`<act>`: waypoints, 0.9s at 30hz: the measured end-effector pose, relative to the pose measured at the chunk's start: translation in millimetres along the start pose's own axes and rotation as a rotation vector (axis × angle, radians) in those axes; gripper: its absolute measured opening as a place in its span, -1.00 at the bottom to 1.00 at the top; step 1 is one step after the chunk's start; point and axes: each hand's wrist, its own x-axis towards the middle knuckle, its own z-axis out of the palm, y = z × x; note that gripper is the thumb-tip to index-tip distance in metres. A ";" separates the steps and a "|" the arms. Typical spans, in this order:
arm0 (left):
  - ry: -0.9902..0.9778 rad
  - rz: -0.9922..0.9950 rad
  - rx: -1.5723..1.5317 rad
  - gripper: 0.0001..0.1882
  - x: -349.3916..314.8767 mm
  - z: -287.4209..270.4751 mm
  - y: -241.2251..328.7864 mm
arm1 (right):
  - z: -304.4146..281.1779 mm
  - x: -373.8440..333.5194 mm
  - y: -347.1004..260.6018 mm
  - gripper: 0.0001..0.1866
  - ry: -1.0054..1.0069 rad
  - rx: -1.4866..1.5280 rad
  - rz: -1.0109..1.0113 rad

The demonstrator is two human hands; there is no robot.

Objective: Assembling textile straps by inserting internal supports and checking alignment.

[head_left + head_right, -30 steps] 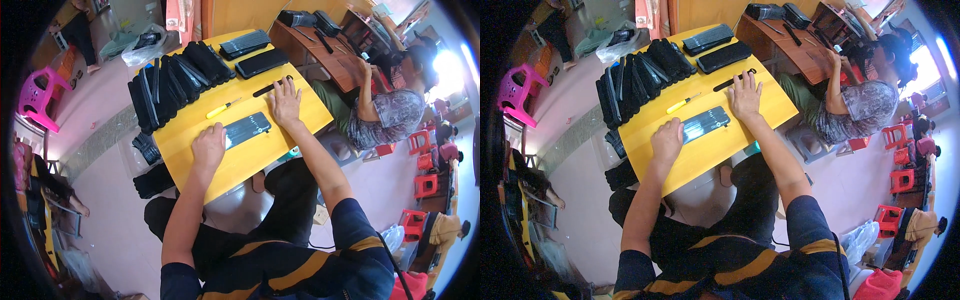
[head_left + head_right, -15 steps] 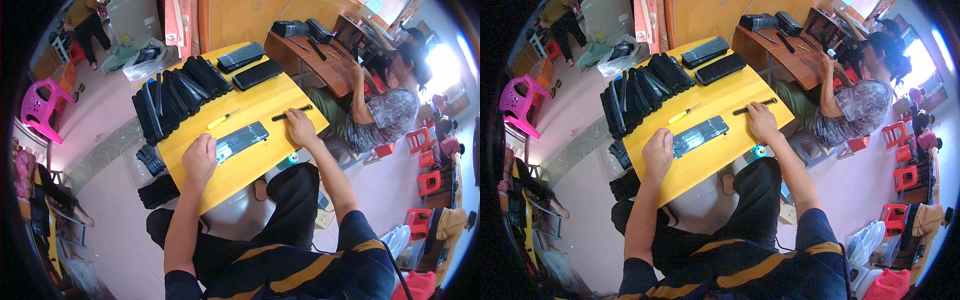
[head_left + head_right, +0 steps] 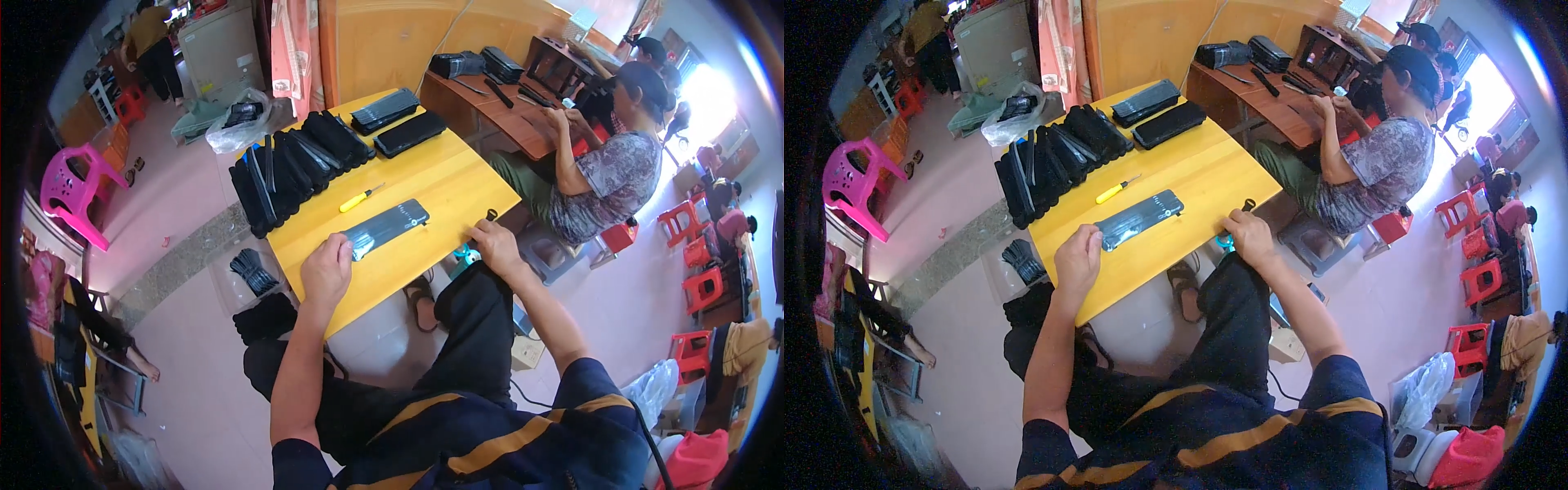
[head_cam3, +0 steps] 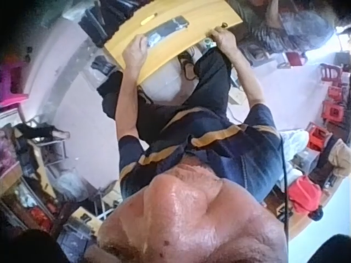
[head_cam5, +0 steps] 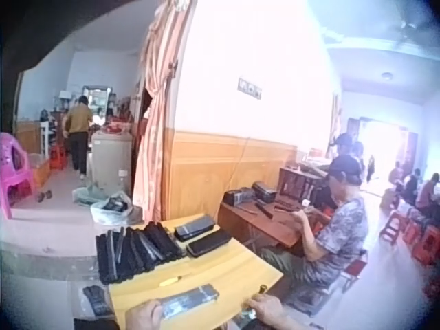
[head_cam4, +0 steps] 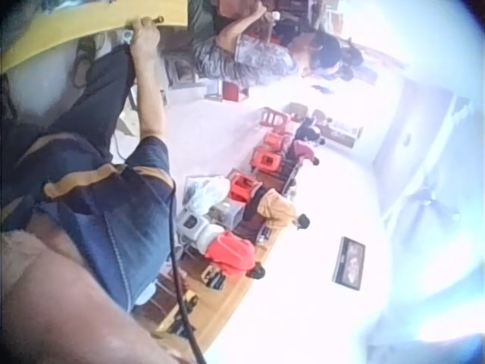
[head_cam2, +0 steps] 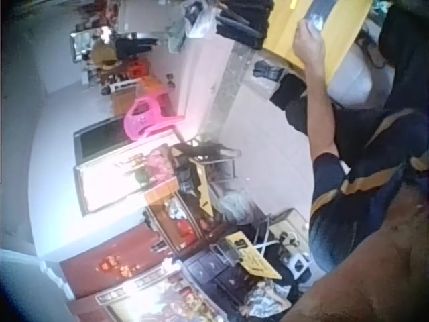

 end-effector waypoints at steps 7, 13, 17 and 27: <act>-0.131 -0.022 -0.516 -0.75 -5.4 1.8 20.6 | -32.1 43.1 -71.1 -0.71 0.282 0.748 0.311; -0.406 -0.197 -0.920 -0.72 -10.9 7.6 11.3 | -13.1 74.6 -112.4 -0.76 0.244 1.548 0.706; -0.597 -0.609 -1.062 -0.78 -3.0 -11.2 12.8 | 9.0 76.8 -111.7 -0.77 0.235 1.654 0.775; -0.545 -0.643 -0.926 -0.79 -4.1 -2.7 4.5 | 31.5 82.9 -119.0 -0.78 0.169 1.739 0.868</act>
